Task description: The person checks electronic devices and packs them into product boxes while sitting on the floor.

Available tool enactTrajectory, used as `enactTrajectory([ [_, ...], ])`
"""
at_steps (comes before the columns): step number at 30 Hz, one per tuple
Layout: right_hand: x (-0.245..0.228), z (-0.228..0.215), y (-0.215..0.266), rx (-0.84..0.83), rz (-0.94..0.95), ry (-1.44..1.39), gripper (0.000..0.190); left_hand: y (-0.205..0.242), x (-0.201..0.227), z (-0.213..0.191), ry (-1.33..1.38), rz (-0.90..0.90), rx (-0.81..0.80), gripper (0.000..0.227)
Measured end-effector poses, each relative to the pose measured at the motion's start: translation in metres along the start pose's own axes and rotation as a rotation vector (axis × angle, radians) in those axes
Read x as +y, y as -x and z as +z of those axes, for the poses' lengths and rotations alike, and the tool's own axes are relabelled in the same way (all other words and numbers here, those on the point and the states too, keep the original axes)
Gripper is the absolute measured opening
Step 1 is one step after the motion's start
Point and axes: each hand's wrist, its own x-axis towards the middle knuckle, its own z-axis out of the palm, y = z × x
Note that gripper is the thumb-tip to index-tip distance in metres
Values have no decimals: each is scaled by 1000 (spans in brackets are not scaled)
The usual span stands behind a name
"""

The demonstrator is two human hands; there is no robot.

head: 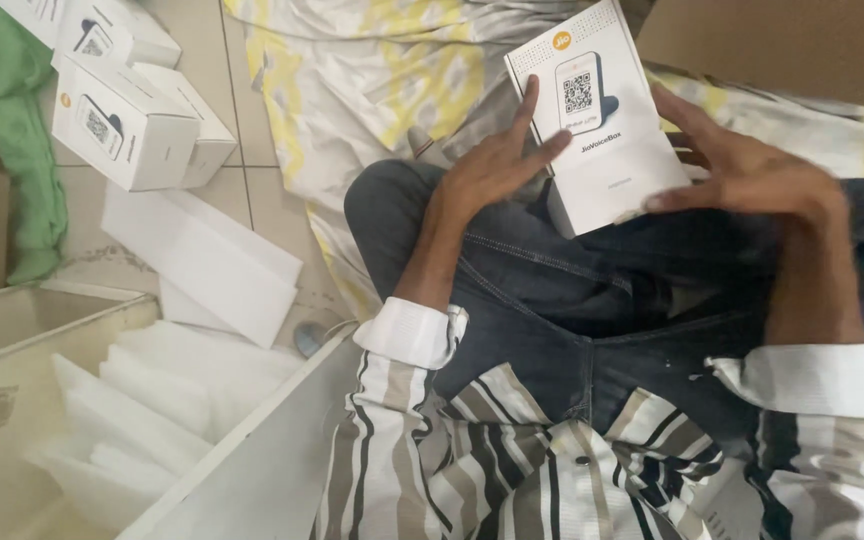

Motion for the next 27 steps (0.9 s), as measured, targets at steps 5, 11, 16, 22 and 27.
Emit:
enactTrajectory([
  [5, 0, 26, -22, 229, -43, -32, 135, -10, -4, 23, -48, 383, 367, 120],
  [11, -13, -3, 26, 292, -129, -185, 98, 30, 7, 4, 323, 152, 406, 74],
  [16, -28, -20, 44, 281, -238, -36, 91, 55, 21, 9, 398, 555, 615, 46],
  [22, -42, -16, 36, 430, -221, 150, 82, 56, 20, 8, 114, 532, 760, 37],
  [27, -38, -14, 27, 472, -223, 83, 47, 51, 28, 4, 285, 516, 744, 43],
])
